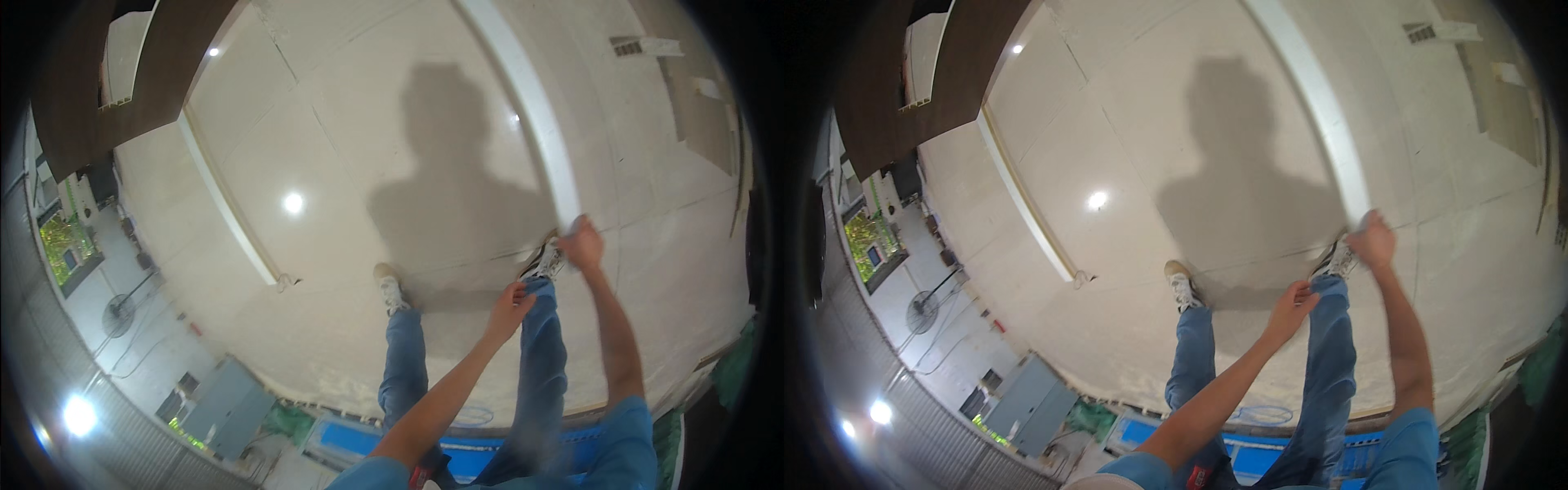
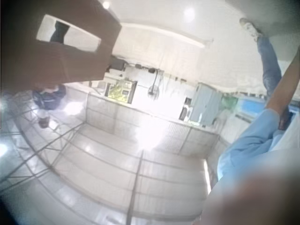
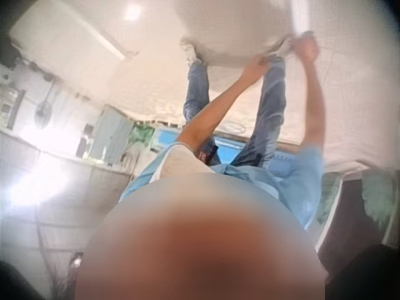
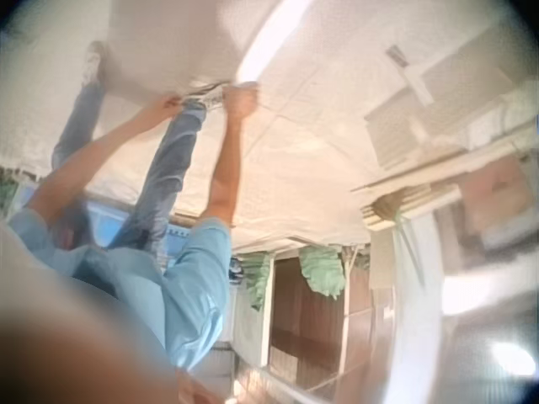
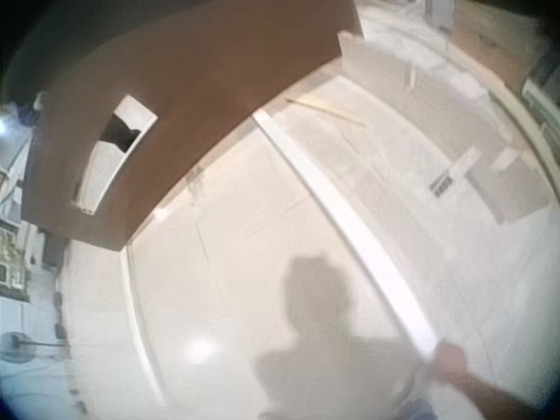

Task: The person tapes a large cardboard-wrapped item on a dolly, moves it across the workshop, then handles white trim pieces and a curved wooden panel. They assist a coworker by holding the panel while the coworker applies trim, then place the panel on a workbench.

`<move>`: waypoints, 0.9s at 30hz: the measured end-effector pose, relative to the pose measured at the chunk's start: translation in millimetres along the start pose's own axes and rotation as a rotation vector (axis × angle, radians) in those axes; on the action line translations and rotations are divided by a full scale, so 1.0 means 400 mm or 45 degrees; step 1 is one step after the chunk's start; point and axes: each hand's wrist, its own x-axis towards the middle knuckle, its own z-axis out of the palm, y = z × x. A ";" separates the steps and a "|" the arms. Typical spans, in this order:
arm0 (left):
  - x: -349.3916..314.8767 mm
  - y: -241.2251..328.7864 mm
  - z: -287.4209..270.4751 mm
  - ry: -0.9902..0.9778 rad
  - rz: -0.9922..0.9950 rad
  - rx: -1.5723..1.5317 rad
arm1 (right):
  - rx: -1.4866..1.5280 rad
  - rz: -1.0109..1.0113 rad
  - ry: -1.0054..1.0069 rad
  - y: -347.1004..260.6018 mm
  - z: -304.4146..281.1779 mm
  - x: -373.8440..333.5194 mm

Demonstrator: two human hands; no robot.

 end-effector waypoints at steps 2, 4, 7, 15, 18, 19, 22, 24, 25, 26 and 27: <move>0.020 -0.044 -0.047 0.079 0.070 0.089 | 0.017 0.056 -0.075 -0.147 0.019 -0.054; 0.009 -0.093 -0.101 0.105 0.054 0.150 | 0.042 0.105 -0.158 -0.289 0.024 -0.126; -0.021 -0.183 -0.210 0.127 0.009 0.133 | 0.056 0.135 -0.251 -0.467 0.051 -0.187; -0.018 -0.312 -0.377 0.211 0.130 0.519 | -0.012 0.217 -0.353 -0.740 0.182 -0.226; 0.056 -0.345 -0.408 0.526 0.218 0.409 | 0.067 0.164 -0.329 -0.838 0.280 -0.241; 0.078 -0.364 -0.430 0.660 0.297 0.366 | 0.115 0.180 -0.362 -0.873 0.319 -0.250; 0.145 -0.438 -0.529 0.955 0.247 0.403 | 0.067 0.185 -0.417 -0.984 0.437 -0.271; 0.162 -0.504 -0.624 0.953 0.240 0.384 | 0.014 0.137 -0.431 -1.048 0.497 -0.279; 0.162 -0.538 -0.675 0.958 0.301 0.432 | 0.005 0.088 -0.450 -1.080 0.521 -0.283; 0.156 -0.574 -0.725 0.937 0.220 0.477 | -0.017 0.050 -0.490 -1.109 0.538 -0.288; 0.148 -0.606 -0.778 0.921 0.148 0.525 | 0.045 -0.035 -0.544 -1.138 0.547 -0.286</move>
